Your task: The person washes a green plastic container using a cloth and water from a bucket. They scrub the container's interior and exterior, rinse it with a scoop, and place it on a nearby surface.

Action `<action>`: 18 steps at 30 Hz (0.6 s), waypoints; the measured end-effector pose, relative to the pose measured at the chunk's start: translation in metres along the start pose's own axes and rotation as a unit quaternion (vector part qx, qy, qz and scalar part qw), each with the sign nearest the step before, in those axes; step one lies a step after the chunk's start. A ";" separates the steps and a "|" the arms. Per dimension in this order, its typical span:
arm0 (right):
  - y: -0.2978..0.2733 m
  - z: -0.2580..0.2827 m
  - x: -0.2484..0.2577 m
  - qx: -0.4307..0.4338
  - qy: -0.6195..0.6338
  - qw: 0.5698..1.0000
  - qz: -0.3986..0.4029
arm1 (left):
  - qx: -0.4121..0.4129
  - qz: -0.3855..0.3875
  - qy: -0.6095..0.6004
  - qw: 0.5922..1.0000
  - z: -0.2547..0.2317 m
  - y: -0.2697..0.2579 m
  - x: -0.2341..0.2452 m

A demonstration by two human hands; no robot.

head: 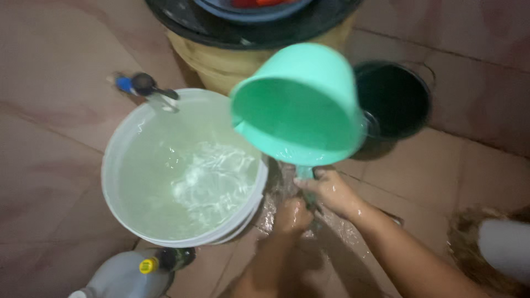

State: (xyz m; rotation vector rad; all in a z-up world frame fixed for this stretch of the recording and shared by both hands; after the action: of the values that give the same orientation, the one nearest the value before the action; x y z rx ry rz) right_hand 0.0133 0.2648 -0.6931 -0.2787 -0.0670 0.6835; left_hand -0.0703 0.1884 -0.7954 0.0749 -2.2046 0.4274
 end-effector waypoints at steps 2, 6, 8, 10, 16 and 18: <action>-0.009 0.039 -0.021 0.192 -0.101 0.975 0.046 | -0.079 -0.132 -0.052 0.987 -0.007 -0.011 0.034; -0.014 0.078 -0.052 0.084 -0.499 0.863 -0.004 | 0.077 -0.027 -0.209 0.975 -0.016 -0.028 0.062; -0.019 0.105 -0.074 0.241 -0.567 0.787 -0.039 | -0.094 -0.106 -0.545 0.827 -0.038 -0.029 0.081; -0.012 0.106 -0.089 0.179 -0.579 0.795 0.008 | -0.142 -0.135 -0.592 0.782 -0.042 -0.034 0.088; 0.012 0.067 -0.078 0.017 -0.193 0.978 0.075 | 0.039 -0.100 -0.027 0.994 -0.017 -0.035 0.055; 0.013 0.046 -0.068 0.010 -0.016 0.995 0.102 | -0.005 -0.127 0.012 0.992 -0.016 -0.030 0.041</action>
State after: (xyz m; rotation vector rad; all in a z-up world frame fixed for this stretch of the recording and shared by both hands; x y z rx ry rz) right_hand -0.0547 0.2421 -0.6503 -0.2566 -0.0630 0.8909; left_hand -0.0779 0.1694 -0.7457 0.3395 -2.1381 0.2723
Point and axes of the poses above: each hand's wrist, its own y-axis towards the middle knuckle, its own x-axis out of the back of the hand, z = x × y, the point moved 4 cm from there along y, towards the middle knuckle, and after that the axes turned 8 degrees about y, right-handed, at the moved point
